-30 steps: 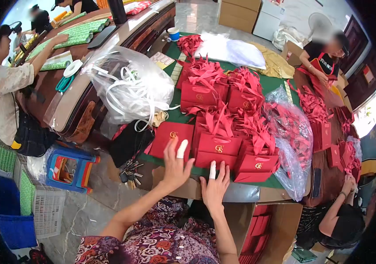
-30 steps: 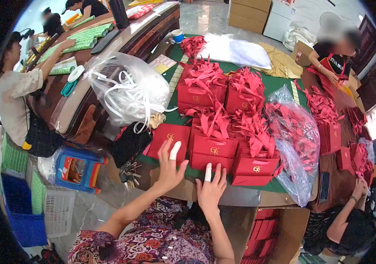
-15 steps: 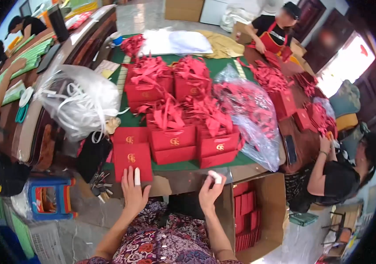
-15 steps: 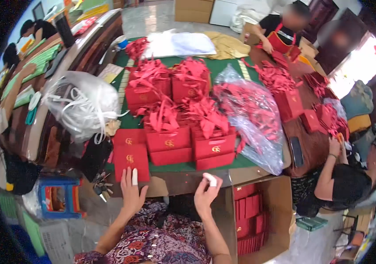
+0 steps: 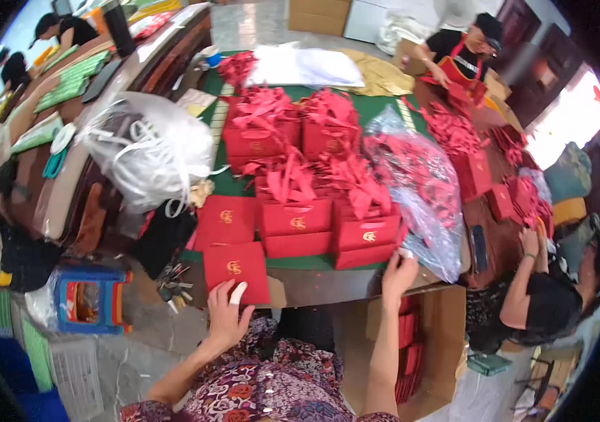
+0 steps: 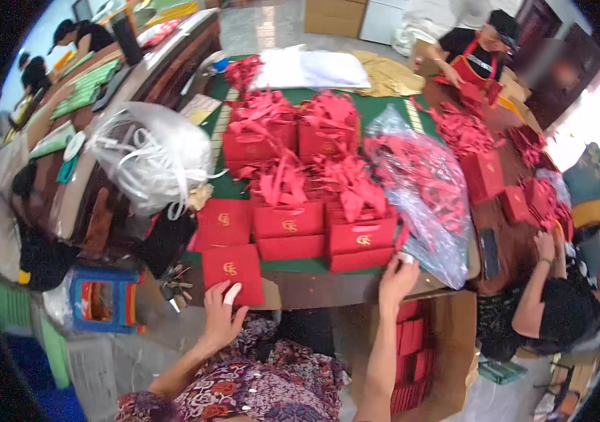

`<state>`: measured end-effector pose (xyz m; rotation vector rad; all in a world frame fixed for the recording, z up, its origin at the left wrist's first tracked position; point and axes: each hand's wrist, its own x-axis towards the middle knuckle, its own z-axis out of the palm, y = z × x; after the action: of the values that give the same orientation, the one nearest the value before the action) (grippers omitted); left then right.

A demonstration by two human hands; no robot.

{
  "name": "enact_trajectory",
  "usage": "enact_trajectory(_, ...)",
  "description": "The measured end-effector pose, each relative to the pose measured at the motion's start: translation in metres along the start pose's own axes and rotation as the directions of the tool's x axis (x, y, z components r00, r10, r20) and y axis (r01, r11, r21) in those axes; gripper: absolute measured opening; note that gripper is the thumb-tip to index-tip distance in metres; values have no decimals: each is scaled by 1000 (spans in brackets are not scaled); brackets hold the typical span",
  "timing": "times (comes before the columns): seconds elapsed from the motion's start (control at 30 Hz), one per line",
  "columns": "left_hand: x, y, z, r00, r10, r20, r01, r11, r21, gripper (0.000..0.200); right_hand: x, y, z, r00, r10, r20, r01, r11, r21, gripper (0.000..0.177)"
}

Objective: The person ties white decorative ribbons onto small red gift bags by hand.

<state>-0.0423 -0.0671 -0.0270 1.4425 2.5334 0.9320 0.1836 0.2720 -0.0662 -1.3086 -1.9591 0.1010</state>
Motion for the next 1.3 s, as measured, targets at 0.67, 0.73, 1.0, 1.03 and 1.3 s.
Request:
enact_trajectory(0.67, 38, 45, 39, 940, 225, 258, -29, 803, -595, 23, -67, -180, -96, 726, -136, 674, -243, 866, 437, 16)
enact_trajectory(0.73, 35, 43, 38, 945, 171, 279, 34, 796, -604, 20, -74, -172, -84, 685, -121, 718, -354, 806, 474, 15)
enact_trajectory(1.0, 55, 18, 18, 965, 187, 181, -75, 865, -497, 28, -91, -163, -62, 688, -49, 724, -525, 655, 543, 10)
enact_trajectory(1.03, 61, 2, 17, 974, 159, 163, -90, 925, -370, 31, -90, -161, -65, 692, -56, 719, -492, 692, 528, 11)
enact_trajectory(1.3, 91, -47, -13, 999, 7, 40, -12, 993, 113, 54, -88, -168, -62, 732, -181, 656, -326, 754, 571, 20)
